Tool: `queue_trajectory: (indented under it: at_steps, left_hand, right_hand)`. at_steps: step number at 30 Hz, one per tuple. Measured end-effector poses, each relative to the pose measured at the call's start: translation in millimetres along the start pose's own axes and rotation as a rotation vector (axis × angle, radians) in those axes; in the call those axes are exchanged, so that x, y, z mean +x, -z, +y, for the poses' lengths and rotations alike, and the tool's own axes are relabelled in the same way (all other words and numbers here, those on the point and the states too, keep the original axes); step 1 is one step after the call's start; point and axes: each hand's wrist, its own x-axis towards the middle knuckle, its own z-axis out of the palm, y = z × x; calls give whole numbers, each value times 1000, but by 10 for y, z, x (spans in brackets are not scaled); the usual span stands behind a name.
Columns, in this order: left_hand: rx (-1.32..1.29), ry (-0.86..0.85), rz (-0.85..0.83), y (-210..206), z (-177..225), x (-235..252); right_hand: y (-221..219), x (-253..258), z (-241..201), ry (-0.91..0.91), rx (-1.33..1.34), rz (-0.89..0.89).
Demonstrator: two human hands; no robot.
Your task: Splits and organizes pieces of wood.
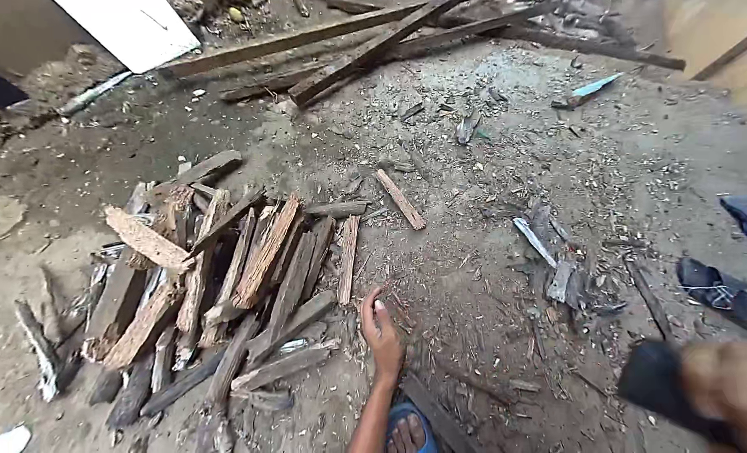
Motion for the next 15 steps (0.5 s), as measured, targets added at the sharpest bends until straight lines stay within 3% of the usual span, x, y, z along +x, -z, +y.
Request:
queue_trajectory:
  at_steps: [2,4,6,7,9,12,14,15]
  left_hand:
    - [0,-23,33,-38,-39,-23]
    - [-3,-37,42,-77,-45,-97]
    - [21,-40,7,-158,0,-187]
    - [30,-58,-14,-237,26,-152]
    - [28,-55,-102,-236,99,-342]
    - [12,-114,-175,-344,173,-280]
    - [6,-159,-171,-345,155,-190]
    - [16,-174,-159,-305,150,-132]
  right_hand:
    - [-56,-667,664,-255,-13,93]
    - [-112,-1442,1495,-735,-101,209]
    - [-206,-1671,1933,-1139,-219,166]
    - [-263,-1544,2042,-1211,-265,128]
    - [-399,-1443,1953,-1286,-292,100]
    - [-401,-978,1625,-1243,-193,143]
    - [-332,-702,1079,-1088,-117,152]
    - [-292,-595,744,-923,-99,140]
